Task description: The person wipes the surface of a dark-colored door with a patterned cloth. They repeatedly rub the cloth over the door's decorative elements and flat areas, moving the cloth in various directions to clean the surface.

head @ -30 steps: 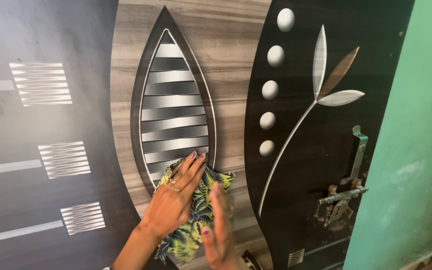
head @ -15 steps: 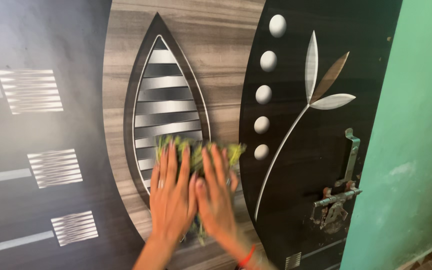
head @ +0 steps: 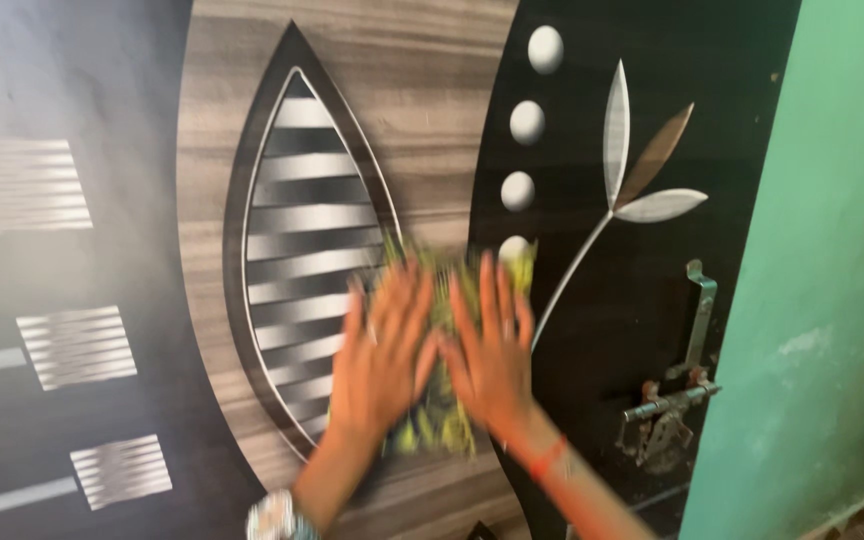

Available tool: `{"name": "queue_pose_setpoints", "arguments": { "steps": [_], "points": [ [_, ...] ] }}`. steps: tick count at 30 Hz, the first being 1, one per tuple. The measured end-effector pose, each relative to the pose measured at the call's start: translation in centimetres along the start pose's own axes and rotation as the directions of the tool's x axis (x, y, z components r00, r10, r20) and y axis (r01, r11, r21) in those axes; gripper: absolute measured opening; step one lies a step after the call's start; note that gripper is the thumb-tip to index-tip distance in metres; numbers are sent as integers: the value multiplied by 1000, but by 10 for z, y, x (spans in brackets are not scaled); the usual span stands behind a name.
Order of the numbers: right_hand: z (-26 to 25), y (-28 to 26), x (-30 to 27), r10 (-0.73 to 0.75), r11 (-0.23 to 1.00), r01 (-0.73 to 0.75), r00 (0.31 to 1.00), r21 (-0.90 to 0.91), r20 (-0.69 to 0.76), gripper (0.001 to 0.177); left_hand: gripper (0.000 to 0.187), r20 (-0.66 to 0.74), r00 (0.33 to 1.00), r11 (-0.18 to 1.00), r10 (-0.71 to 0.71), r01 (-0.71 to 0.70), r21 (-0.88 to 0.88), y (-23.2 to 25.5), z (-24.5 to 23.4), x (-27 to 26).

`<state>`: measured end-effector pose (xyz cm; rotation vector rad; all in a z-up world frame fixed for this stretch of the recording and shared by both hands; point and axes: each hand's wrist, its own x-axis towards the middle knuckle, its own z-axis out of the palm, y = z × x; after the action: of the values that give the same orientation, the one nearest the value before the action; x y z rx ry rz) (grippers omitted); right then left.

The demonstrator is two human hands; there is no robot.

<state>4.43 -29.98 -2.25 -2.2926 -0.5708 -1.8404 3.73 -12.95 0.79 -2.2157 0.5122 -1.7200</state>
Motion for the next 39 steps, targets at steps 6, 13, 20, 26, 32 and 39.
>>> {"name": "queue_pose_setpoints", "arguments": {
  "steps": [6,13,20,26,32,39],
  "points": [
    [2,11,-69,-27,995,40,990,-94,140,67,72,8,954,946,301,-298,-128,19,13,-32],
    [-35,75,73,113,991,-117,992,-70,-64,58,69,-197,980,998,25,-36,-50,15,-8,118],
    [6,48,-83,226,972,-227,974,-59,-27,64,72,16,969,969,245,-246,39,75,21,14],
    [3,8,-111,168,986,-168,983,-1,69,67,73,17,939,939,344,-344,21,50,22,-47],
    [-29,5,98,30,1000,-31,992,-4,-125,61,71,-142,990,996,-5,-7,-84,-53,-15,94],
    [-7,-45,65,-6,999,12,992,46,-127,61,71,-140,976,982,-168,152,-116,-63,-17,28]
  ]
}}
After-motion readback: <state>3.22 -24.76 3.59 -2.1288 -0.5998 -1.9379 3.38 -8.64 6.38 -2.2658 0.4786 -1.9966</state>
